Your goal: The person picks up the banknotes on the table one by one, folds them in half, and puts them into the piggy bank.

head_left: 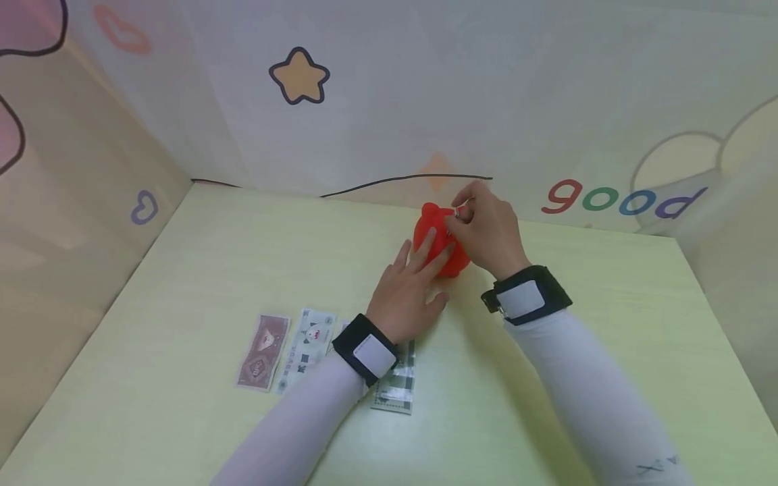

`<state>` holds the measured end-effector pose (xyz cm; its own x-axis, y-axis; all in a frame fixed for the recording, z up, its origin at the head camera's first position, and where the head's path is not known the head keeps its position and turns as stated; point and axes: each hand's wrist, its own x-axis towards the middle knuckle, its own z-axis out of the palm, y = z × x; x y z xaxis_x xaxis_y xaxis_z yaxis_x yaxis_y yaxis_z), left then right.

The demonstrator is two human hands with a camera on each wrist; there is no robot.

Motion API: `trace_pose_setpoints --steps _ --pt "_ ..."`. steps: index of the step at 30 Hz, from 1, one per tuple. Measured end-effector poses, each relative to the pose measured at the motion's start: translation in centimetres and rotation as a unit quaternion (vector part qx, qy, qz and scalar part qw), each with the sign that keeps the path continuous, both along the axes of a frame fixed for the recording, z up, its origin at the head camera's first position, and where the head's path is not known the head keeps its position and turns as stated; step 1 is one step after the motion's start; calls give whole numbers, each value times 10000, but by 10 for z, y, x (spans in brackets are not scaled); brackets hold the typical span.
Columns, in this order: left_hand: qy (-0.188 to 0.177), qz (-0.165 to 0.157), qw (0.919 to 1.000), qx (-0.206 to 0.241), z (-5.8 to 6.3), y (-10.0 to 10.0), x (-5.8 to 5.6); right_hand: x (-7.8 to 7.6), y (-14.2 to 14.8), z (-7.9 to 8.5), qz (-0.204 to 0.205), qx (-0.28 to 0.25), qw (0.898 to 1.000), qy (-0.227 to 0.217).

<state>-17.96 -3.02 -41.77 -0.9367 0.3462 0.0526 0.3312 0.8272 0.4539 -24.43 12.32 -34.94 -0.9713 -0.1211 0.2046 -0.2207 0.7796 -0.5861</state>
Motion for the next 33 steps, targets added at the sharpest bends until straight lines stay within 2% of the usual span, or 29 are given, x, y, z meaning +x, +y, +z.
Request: trace_pose_setpoints --steps 10,18,33 --pt "103 5 9999 -12 0 1 0 6 4 -5 -57 -461 9989 -57" --pt "56 26 10000 -14 0 1 2 7 6 -11 -41 -473 9983 -327" --pt "82 7 10000 19 -2 1 0 -1 8 -24 -53 -472 9982 -368"
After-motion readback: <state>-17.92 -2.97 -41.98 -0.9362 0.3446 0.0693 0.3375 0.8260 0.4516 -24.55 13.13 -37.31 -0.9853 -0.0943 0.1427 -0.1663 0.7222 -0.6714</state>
